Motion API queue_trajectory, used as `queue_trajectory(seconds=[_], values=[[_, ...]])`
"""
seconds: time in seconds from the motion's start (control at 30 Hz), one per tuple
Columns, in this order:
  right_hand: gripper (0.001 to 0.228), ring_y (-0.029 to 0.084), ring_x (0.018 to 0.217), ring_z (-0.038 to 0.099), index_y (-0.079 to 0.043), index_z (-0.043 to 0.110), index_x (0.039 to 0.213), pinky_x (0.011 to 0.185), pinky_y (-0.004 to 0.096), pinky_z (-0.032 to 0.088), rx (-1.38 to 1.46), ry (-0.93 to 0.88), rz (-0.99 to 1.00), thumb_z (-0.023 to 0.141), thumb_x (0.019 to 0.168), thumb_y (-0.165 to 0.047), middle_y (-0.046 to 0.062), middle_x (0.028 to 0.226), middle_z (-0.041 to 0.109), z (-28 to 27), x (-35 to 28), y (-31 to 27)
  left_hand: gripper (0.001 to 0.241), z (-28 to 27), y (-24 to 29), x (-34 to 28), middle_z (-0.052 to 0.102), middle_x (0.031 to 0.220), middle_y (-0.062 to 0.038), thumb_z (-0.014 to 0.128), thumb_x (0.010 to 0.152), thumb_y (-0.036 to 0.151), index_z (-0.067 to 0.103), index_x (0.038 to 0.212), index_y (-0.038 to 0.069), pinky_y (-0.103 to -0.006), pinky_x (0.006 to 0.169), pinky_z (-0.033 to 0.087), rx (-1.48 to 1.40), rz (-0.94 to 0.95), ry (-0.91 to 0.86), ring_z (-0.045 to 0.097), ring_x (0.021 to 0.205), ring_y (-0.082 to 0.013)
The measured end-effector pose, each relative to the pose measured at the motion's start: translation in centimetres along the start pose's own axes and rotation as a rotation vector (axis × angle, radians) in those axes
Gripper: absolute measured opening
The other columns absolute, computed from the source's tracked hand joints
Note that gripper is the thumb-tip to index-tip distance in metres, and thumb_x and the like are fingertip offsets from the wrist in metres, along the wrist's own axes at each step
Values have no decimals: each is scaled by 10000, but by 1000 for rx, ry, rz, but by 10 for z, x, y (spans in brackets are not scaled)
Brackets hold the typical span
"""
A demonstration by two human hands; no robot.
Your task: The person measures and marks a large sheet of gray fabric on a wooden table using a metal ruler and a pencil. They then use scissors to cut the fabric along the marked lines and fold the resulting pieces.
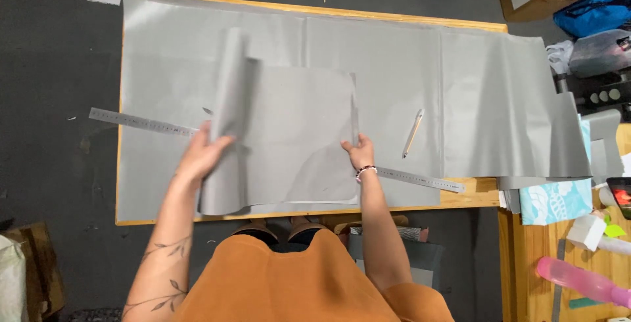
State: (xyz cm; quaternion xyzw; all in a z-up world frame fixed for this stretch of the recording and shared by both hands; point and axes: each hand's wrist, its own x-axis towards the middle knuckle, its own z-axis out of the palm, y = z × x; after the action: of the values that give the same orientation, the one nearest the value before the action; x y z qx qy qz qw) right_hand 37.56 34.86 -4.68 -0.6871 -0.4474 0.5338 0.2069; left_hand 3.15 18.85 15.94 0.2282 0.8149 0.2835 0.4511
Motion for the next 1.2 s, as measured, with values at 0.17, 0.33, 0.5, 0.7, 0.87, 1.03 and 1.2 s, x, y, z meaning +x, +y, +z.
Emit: queue_trajectory(seconds=[0.17, 0.33, 0.5, 0.7, 0.87, 1.03, 1.2], values=[[878, 346, 1512, 158, 54, 240, 1542, 1258, 478, 141, 265, -70, 54, 591, 970, -512, 251, 1610, 190, 19, -81, -75, 836, 96, 33, -15, 390, 1552, -249, 637, 877, 635, 332, 1507, 178, -554, 1168, 323, -28, 105, -385, 376, 1429, -452], [1067, 304, 1410, 434, -84, 357, 1546, 1183, 468, 351, 626, -170, 228, 412, 833, -876, 166, 1547, 443, 10, -106, -97, 867, 148, 44, -31, 217, 1616, -258, 717, 864, 604, 299, 1491, 176, -594, 1205, 216, -158, 276, -552, 197, 1498, -477], [988, 363, 1453, 360, -19, 327, 1548, 1181, 548, 320, 338, -195, 121, 840, 858, -505, 224, 1559, 396, 5, -40, -21, 569, 147, 27, -29, 218, 1573, -337, 683, 923, 246, 471, 1436, 119, -628, 1171, 269, 102, 567, -249, 234, 1457, -544], [693, 298, 1097, 685, -67, 684, 1253, 910, 453, 563, 184, -69, 17, 982, 682, -320, 173, 1152, 726, 9, -12, 15, 657, 153, -67, 46, 527, 1309, -320, 801, 820, 207, 513, 1374, 2, -554, 1101, 393, 6, 470, 128, 509, 1273, -487], [921, 341, 1314, 532, -61, 581, 1371, 1095, 497, 437, 81, -94, 51, 884, 714, -629, 196, 1353, 606, -10, -20, 17, 792, 144, -58, 43, 664, 1259, -159, 853, 767, 591, 589, 1378, 162, -478, 998, 487, -52, 75, -17, 609, 1202, -348], [1121, 409, 1432, 394, 54, 426, 1477, 1191, 527, 328, -28, -110, 50, 763, 718, -699, 288, 1508, 445, -51, -102, -43, 919, 156, -17, 18, 593, 1369, -235, 835, 750, 639, 553, 1424, 82, -536, 1049, 441, 96, 106, -152, 531, 1301, -410], [855, 384, 1289, 563, 46, 595, 1307, 1075, 485, 471, 142, -17, 30, 859, 690, -483, 254, 1289, 642, -60, -108, -10, 1181, 149, 17, -14, 101, 1627, -277, 862, 690, 465, 222, 1587, 39, -700, 1140, 132, -38, -164, -282, 140, 1493, -506]])
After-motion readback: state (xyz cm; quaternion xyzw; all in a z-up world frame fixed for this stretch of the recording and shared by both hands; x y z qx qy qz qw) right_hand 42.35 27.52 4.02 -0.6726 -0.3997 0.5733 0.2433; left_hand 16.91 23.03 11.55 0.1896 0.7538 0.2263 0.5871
